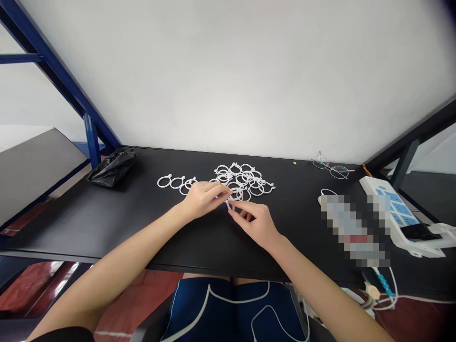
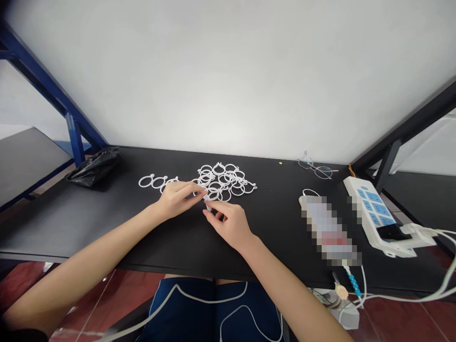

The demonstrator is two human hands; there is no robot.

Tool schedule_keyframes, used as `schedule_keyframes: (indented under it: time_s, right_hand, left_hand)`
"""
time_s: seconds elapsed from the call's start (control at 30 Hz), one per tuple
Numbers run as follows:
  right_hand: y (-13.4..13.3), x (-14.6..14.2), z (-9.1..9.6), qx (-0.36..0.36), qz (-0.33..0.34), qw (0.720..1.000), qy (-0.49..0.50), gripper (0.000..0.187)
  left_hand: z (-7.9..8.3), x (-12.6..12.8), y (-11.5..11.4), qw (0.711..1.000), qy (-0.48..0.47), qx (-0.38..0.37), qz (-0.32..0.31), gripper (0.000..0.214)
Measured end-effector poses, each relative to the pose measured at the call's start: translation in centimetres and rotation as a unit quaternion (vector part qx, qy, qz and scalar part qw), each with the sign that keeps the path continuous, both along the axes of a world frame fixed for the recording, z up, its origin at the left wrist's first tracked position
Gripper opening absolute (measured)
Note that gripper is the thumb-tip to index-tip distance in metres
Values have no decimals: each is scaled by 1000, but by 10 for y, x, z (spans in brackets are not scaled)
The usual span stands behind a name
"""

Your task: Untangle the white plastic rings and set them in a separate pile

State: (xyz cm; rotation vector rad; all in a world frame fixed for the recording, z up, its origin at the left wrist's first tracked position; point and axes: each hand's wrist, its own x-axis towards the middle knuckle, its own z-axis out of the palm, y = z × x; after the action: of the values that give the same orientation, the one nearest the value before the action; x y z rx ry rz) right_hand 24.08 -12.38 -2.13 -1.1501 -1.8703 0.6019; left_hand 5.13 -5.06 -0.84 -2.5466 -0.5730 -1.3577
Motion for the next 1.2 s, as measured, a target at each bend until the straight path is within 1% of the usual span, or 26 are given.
schedule_keyframes:
  time_s: [0.1, 0.2, 0.33, 0.43, 0.53, 0.67, 0.77, 0.83, 1.0, 1.13, 1.2]
  right_hand:
    - [0, 0, -1, 14, 7, 1000, -4, 18]
    - [1, -1, -3, 29, 14, 999, 4, 13]
    - [1, -1, -2, 55, 9, 998, 30, 7]
    - [1, -2, 1, 87, -10, 996, 36, 13]
    - [1, -1, 3, 101, -31, 994, 31, 15]
    - [3, 1, -1, 75, -57, 995, -7, 9]
    - [5, 2, -4, 51, -63, 996, -42, 16]
    - [5, 2, -4, 48, -63, 996, -49, 18]
    - [6, 2, -4, 50, -60, 997, -23, 16]
    - [6, 2, -1, 48, -69, 996, 16, 23]
    - [5, 2, 0, 46, -77, 996, 19, 23]
  left_hand:
    - [1, 1, -1, 1000, 5, 3, 0, 5]
    - [0, 1, -1, 1000, 2, 4, 0, 4]
    - [-2, 0, 1, 999, -25, -1, 32, 5]
    - [-4, -1, 3, 997, -46, 0, 62, 7]
    - [-5, -2, 4, 996, -51, 5, 71, 9]
    - [-6, -2, 4, 996, -45, 11, 74, 10]
    - [-7, -1, 4, 997, -41, 10, 70, 10]
    - [-7, -1, 4, 997, -40, 8, 68, 10]
    - [-6, -1, 3, 997, -34, 9, 63, 9]
    - [-4, -1, 2, 997, -32, 3, 66, 9]
    - [-4, -1, 2, 997, -37, 1, 72, 9]
